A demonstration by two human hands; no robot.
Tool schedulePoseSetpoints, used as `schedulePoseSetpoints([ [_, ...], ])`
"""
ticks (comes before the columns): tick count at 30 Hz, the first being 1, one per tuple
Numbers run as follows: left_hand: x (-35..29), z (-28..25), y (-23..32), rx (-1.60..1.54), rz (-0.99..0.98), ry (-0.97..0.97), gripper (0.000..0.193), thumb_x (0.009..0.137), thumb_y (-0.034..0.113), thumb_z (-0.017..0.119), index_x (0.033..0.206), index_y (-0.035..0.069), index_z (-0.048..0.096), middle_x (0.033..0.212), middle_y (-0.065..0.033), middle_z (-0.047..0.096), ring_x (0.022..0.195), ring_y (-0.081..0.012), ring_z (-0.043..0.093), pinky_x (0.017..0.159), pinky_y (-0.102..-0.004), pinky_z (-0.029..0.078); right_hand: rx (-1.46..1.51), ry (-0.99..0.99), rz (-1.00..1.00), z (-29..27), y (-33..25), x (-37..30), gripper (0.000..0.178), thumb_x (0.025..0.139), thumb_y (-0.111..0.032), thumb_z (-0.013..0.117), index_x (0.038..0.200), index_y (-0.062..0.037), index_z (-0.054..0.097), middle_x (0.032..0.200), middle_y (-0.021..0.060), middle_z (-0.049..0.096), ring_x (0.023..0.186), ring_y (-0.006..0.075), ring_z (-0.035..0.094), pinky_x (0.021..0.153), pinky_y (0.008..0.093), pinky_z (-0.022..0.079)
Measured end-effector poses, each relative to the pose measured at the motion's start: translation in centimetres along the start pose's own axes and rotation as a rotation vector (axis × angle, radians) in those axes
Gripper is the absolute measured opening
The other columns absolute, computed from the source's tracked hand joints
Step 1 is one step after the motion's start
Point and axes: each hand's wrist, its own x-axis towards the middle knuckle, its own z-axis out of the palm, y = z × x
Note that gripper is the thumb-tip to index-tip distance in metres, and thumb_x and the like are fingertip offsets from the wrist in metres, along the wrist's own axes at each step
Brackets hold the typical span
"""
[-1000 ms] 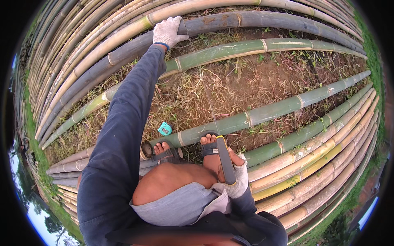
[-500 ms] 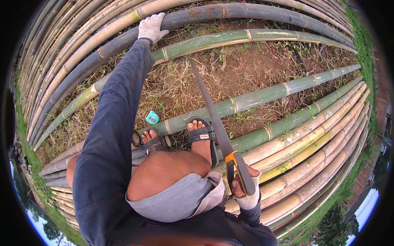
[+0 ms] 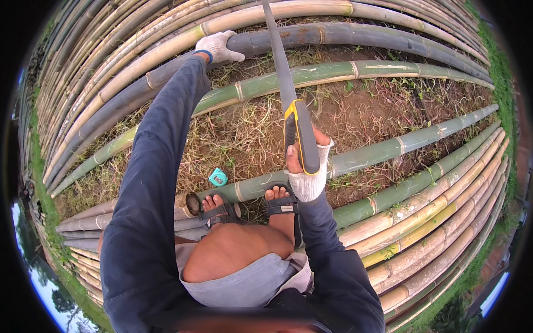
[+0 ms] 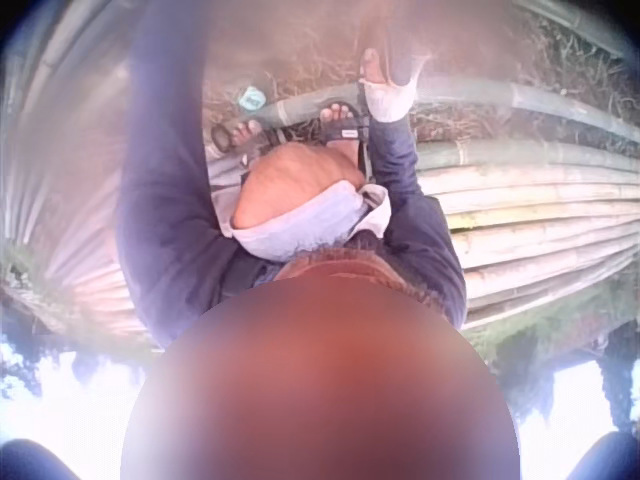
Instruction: The person measures a bamboo pole with a tape measure, then uses a hand saw to cut the pole into sections. The cut pieces are placed aside among other bamboo poles.
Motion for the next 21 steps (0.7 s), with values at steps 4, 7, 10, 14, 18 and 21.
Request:
schedulePoseSetpoints([
  [4, -2.3, 2.1, 1.2, 0.143, 0.025, 0.266, 0.086, 0.075, 0.073, 0.083, 0.142, 0.022, 0.066, 0.119, -0.0116, 0.074, 0.11, -0.0344, 0.075, 0.095, -0.0505, 0.059, 0.1, -0.027, -0.124, 4.6, 1.8, 5.7, 0.059, 0.1, -0.009, 0.067, 0.155, 0.001, 0.045, 0.145, 0.0184, 0.055, 0.128, 0.0266, 0.059, 0.113, 0.0418, 0.047],
  [7, -3.6, 3.8, 2.5, 0.15, -0.008, 0.385, 0.071, 0.078, 0.058, 0.089, 0.135, 0.023, 0.067, 0.117, -0.0103, 0.073, 0.112, -0.0313, 0.072, 0.095, -0.0502, 0.055, -0.059, -0.015, -0.308, 6.4, 1.7, 8.4, 0.061, 0.099, -0.005, 0.066, 0.156, -0.0003, 0.045, 0.146, 0.0181, 0.055, 0.128, 0.0258, 0.059, 0.113, 0.04, 0.047],
  [10, -4.1, 4.8, 3.2, 0.123, -0.007, 0.49, 0.066, 0.078, 0.047, 0.091, 0.133, 0.022, 0.066, 0.119, -0.0074, 0.072, 0.115, -0.0311, 0.071, 0.099, -0.0492, 0.053, -0.04, -0.021, -0.312, 7.1, 1.7, 9.6, 0.061, 0.099, -0.001, 0.066, 0.156, -0.0006, 0.044, 0.148, 0.0178, 0.054, 0.129, 0.0253, 0.059, 0.112, 0.0389, 0.048],
  [14, -4.0, 5.0, 3.0, 0.085, 0.005, 0.535, 0.065, 0.077, 0.043, 0.092, 0.133, 0.022, 0.066, 0.123, -0.0058, 0.072, 0.116, -0.0314, 0.07, 0.1, -0.0495, 0.052, 0.041, -0.036, -0.273, 7.9, 2.3, 9.7, 0.062, 0.098, 0.0, 0.066, 0.156, -0.0015, 0.045, 0.15, 0.0179, 0.054, 0.129, 0.024, 0.059, 0.112, 0.0376, 0.048],
  [18, -3.7, 4.7, 2.6, 0.076, 0.005, 0.49, 0.065, 0.078, 0.043, 0.092, 0.134, 0.023, 0.067, 0.12, -0.0072, 0.074, 0.113, -0.0318, 0.072, 0.099, -0.0498, 0.054, 0.062, -0.044, -0.302, 9.6, 2.8, 10.0, 0.062, 0.098, 0.001, 0.065, 0.156, -0.0023, 0.045, 0.15, 0.017, 0.055, 0.127, 0.0221, 0.059, 0.11, 0.036, 0.049],
  [21, -3.4, 4.3, 2.4, 0.079, 0.002, 0.443, 0.065, 0.078, 0.045, 0.092, 0.134, 0.024, 0.068, 0.116, -0.0079, 0.075, 0.11, -0.032, 0.074, 0.097, -0.0494, 0.056, 0.021, -0.031, -0.303, 10.5, 2.8, 10.6, 0.065, 0.095, 0.002, 0.066, 0.157, -0.0028, 0.046, 0.147, 0.0155, 0.057, 0.118, 0.0189, 0.061, 0.104, 0.0334, 0.052],
])
